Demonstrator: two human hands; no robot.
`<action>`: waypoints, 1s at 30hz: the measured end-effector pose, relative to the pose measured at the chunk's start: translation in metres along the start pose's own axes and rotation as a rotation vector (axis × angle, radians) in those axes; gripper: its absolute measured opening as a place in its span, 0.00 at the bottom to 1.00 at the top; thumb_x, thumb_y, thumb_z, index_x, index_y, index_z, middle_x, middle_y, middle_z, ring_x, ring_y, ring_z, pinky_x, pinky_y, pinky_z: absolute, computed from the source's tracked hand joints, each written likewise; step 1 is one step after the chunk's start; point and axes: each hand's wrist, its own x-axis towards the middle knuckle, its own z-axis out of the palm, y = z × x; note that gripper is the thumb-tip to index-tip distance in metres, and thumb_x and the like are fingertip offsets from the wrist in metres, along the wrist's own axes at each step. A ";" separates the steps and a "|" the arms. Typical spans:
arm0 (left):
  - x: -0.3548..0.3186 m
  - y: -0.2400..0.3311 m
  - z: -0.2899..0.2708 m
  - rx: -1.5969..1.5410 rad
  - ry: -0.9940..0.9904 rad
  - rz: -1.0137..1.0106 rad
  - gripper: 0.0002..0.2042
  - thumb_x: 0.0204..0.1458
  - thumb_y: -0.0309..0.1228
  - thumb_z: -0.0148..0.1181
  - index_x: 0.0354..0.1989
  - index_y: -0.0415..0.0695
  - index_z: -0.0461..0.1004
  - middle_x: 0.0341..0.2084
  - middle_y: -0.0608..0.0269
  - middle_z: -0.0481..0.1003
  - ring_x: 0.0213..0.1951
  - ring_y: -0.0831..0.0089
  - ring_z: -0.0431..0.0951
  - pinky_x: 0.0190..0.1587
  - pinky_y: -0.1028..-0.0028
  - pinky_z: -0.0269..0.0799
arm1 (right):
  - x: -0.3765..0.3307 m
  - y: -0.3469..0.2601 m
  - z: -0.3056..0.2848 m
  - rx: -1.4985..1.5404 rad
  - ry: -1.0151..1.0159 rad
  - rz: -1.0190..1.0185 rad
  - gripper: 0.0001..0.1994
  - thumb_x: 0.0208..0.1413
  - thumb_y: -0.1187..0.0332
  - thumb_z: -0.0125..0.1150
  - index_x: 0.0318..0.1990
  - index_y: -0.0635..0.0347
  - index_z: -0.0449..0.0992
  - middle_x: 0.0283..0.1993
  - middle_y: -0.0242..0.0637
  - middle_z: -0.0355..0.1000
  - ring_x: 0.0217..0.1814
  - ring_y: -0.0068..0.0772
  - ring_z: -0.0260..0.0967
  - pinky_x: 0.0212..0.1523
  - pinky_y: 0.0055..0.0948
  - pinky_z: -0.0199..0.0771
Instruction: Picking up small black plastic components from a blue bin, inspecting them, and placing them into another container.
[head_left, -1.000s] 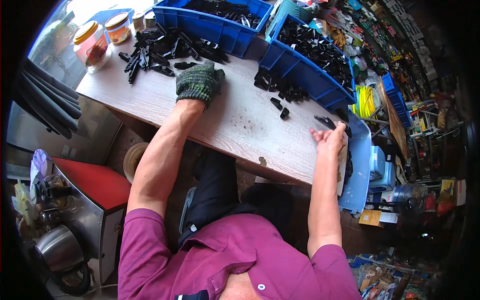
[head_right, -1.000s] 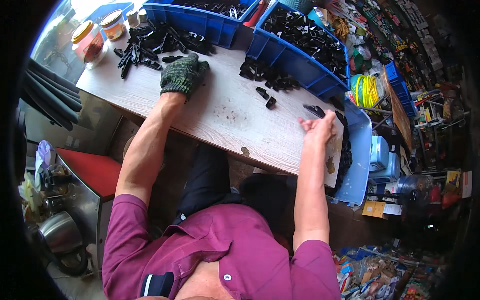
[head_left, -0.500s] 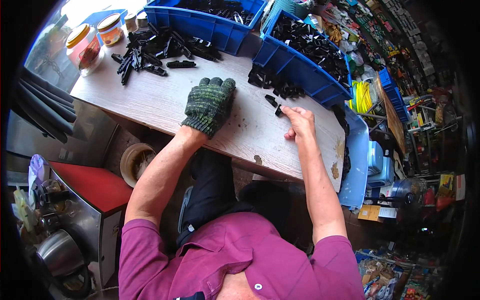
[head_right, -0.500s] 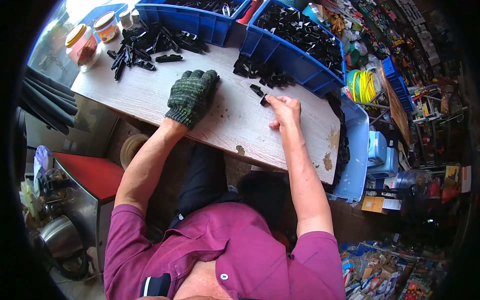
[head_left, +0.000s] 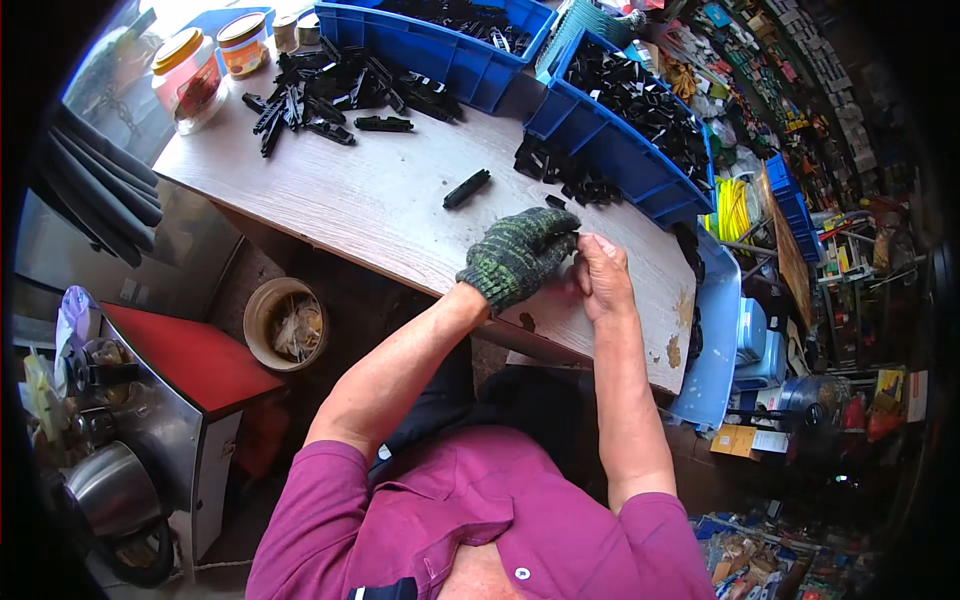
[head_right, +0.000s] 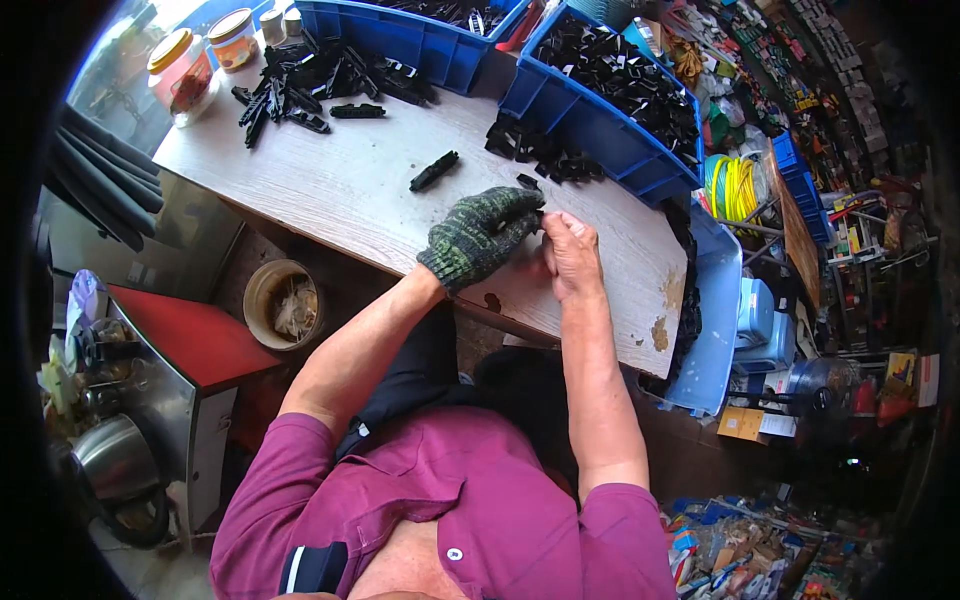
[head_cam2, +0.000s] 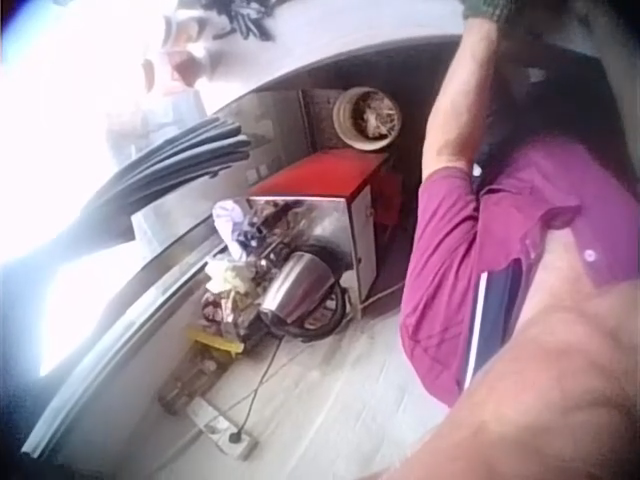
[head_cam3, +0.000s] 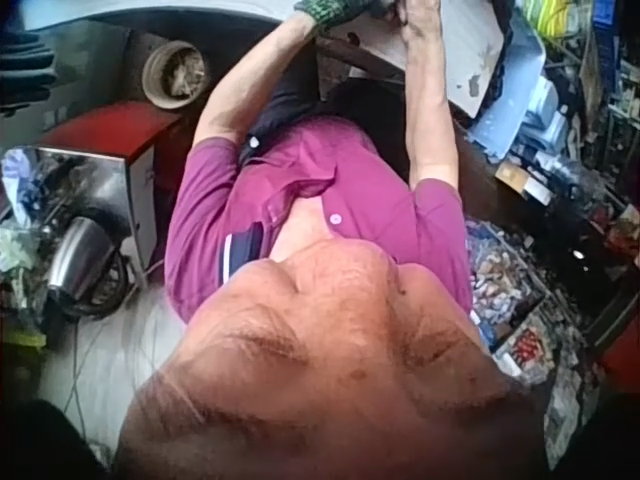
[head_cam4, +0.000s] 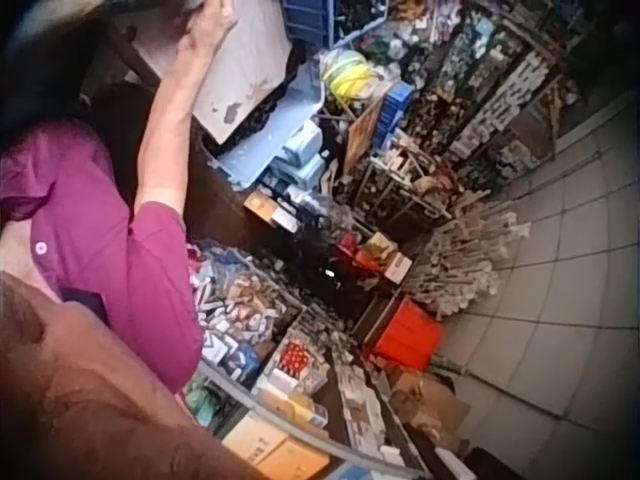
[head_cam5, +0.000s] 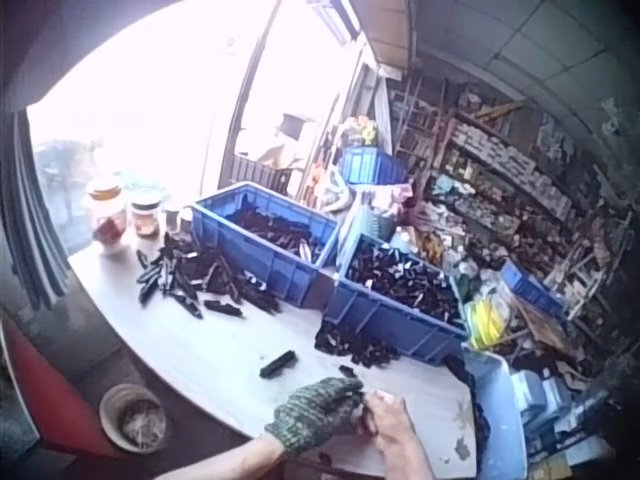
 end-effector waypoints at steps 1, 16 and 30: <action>0.000 0.000 -0.001 -0.083 0.015 -0.040 0.14 0.57 0.35 0.59 0.49 0.43 0.76 0.45 0.49 0.77 0.45 0.54 0.79 0.48 0.62 0.75 | -0.003 0.003 0.000 0.005 0.006 0.000 0.11 0.62 0.63 0.58 0.31 0.59 0.76 0.12 0.24 0.59 0.09 0.16 0.48 0.11 0.24 0.60; -0.002 -0.006 0.005 -0.317 0.161 -0.406 0.11 0.61 0.35 0.56 0.46 0.41 0.74 0.29 0.62 0.78 0.24 0.79 0.76 0.24 0.77 0.72 | -0.021 -0.002 0.032 -0.125 0.007 -0.101 0.15 0.63 0.57 0.59 0.39 0.61 0.78 0.13 0.20 0.58 0.10 0.15 0.49 0.14 0.21 0.51; -0.004 -0.002 -0.071 0.865 0.052 -0.054 0.09 0.54 0.35 0.57 0.39 0.46 0.76 0.34 0.55 0.77 0.44 0.52 0.76 0.41 0.52 0.72 | -0.027 -0.004 0.041 0.135 0.230 -0.080 0.15 0.65 0.54 0.51 0.35 0.56 0.69 0.11 0.25 0.48 0.09 0.21 0.49 0.09 0.32 0.68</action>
